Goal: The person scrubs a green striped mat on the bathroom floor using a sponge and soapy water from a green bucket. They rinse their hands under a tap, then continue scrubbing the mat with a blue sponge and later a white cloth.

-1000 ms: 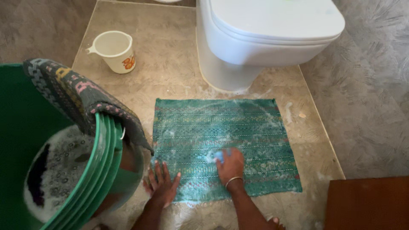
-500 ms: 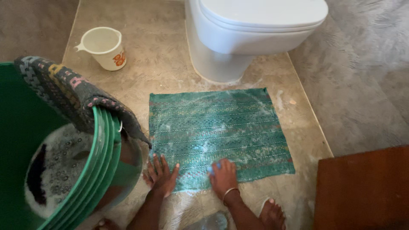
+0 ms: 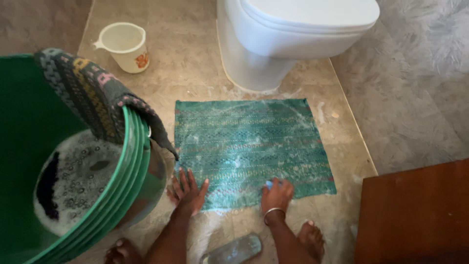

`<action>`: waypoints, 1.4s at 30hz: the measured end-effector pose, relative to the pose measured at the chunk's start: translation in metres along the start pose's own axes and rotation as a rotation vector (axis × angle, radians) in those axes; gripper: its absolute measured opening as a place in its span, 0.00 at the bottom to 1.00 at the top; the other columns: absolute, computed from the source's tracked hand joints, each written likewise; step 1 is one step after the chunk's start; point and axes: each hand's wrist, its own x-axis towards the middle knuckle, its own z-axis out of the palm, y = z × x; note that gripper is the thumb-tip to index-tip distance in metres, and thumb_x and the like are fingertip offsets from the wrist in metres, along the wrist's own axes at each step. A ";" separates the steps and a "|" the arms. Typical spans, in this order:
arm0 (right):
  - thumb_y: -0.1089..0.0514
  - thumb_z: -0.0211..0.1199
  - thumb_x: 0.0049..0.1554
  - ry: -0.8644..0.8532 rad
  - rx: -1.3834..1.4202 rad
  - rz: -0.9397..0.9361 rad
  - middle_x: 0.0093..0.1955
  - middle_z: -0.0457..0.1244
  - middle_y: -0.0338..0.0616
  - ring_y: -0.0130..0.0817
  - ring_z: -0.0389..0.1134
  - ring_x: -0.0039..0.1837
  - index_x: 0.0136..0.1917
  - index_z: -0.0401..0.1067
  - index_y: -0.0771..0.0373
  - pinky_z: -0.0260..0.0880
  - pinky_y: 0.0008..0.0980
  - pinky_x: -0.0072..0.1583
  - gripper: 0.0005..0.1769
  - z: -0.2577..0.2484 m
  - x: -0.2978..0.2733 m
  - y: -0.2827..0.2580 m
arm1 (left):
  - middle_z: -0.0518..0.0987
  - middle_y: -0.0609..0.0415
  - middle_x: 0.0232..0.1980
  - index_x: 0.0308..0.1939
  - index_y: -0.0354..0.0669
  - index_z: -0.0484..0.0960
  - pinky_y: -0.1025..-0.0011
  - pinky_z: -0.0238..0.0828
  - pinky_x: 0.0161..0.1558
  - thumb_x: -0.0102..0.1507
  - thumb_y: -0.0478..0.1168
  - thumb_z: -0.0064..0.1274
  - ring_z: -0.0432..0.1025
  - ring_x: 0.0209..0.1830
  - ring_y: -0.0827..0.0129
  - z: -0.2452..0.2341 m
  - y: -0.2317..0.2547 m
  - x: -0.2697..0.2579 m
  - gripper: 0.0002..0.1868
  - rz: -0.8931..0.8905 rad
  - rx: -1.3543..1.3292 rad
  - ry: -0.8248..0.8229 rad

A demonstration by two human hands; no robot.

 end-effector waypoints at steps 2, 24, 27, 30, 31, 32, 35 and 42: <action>0.51 0.67 0.48 -0.005 -0.025 -0.173 0.58 0.62 0.59 0.58 0.59 0.64 0.54 0.74 0.64 0.56 0.57 0.66 0.23 -0.001 -0.003 0.003 | 0.16 0.58 0.84 0.82 0.58 0.26 0.38 0.11 0.74 0.63 0.78 0.23 0.13 0.83 0.52 0.003 0.001 -0.002 0.53 -0.001 0.020 0.012; 0.44 0.71 0.47 -0.163 0.116 -0.371 0.70 0.54 0.64 0.63 0.53 0.71 0.70 0.64 0.60 0.50 0.58 0.70 0.41 -0.011 -0.007 0.010 | 0.16 0.58 0.84 0.82 0.57 0.28 0.38 0.12 0.73 0.64 0.78 0.26 0.13 0.83 0.52 0.006 0.001 0.008 0.52 -0.024 0.024 0.025; 0.42 0.70 0.49 -0.232 0.097 -0.425 0.74 0.52 0.66 0.66 0.50 0.74 0.72 0.64 0.59 0.48 0.57 0.72 0.41 0.004 0.007 0.026 | 0.16 0.58 0.84 0.82 0.57 0.27 0.37 0.12 0.73 0.64 0.77 0.26 0.13 0.83 0.50 0.007 -0.001 0.009 0.53 -0.016 0.030 0.035; 0.41 0.68 0.51 -0.096 -0.075 -0.289 0.75 0.51 0.68 0.66 0.51 0.75 0.72 0.64 0.58 0.49 0.57 0.74 0.41 0.018 0.040 0.047 | 0.16 0.59 0.84 0.82 0.59 0.27 0.38 0.13 0.74 0.63 0.78 0.26 0.14 0.83 0.51 0.011 0.000 0.013 0.52 -0.033 0.057 0.038; 0.41 0.67 0.51 -0.018 -0.158 -0.220 0.75 0.51 0.68 0.66 0.52 0.75 0.73 0.64 0.57 0.50 0.56 0.75 0.40 0.019 0.052 0.056 | 0.17 0.59 0.84 0.82 0.60 0.28 0.38 0.13 0.74 0.63 0.78 0.26 0.15 0.83 0.52 0.013 0.000 0.015 0.52 -0.046 0.068 0.040; 0.43 0.66 0.54 0.066 -0.133 -0.096 0.76 0.51 0.70 0.67 0.52 0.76 0.73 0.65 0.60 0.50 0.58 0.75 0.38 0.018 0.059 0.063 | 0.16 0.59 0.84 0.81 0.59 0.27 0.38 0.12 0.74 0.63 0.78 0.26 0.14 0.83 0.52 0.016 0.000 0.016 0.53 -0.039 0.067 0.042; 0.45 0.64 0.58 0.082 -0.094 0.117 0.76 0.52 0.68 0.66 0.52 0.77 0.72 0.66 0.64 0.51 0.58 0.76 0.34 0.018 0.068 0.062 | 0.16 0.57 0.84 0.81 0.57 0.27 0.37 0.12 0.72 0.63 0.78 0.27 0.14 0.82 0.50 0.019 -0.005 0.016 0.53 -0.023 0.075 0.058; 0.46 0.64 0.55 -0.053 0.086 -0.321 0.77 0.50 0.70 0.69 0.46 0.78 0.70 0.67 0.65 0.45 0.55 0.75 0.34 0.028 0.077 0.018 | 0.17 0.56 0.84 0.81 0.58 0.27 0.36 0.13 0.72 0.63 0.77 0.27 0.14 0.83 0.50 0.018 -0.005 0.018 0.53 -0.012 0.042 0.062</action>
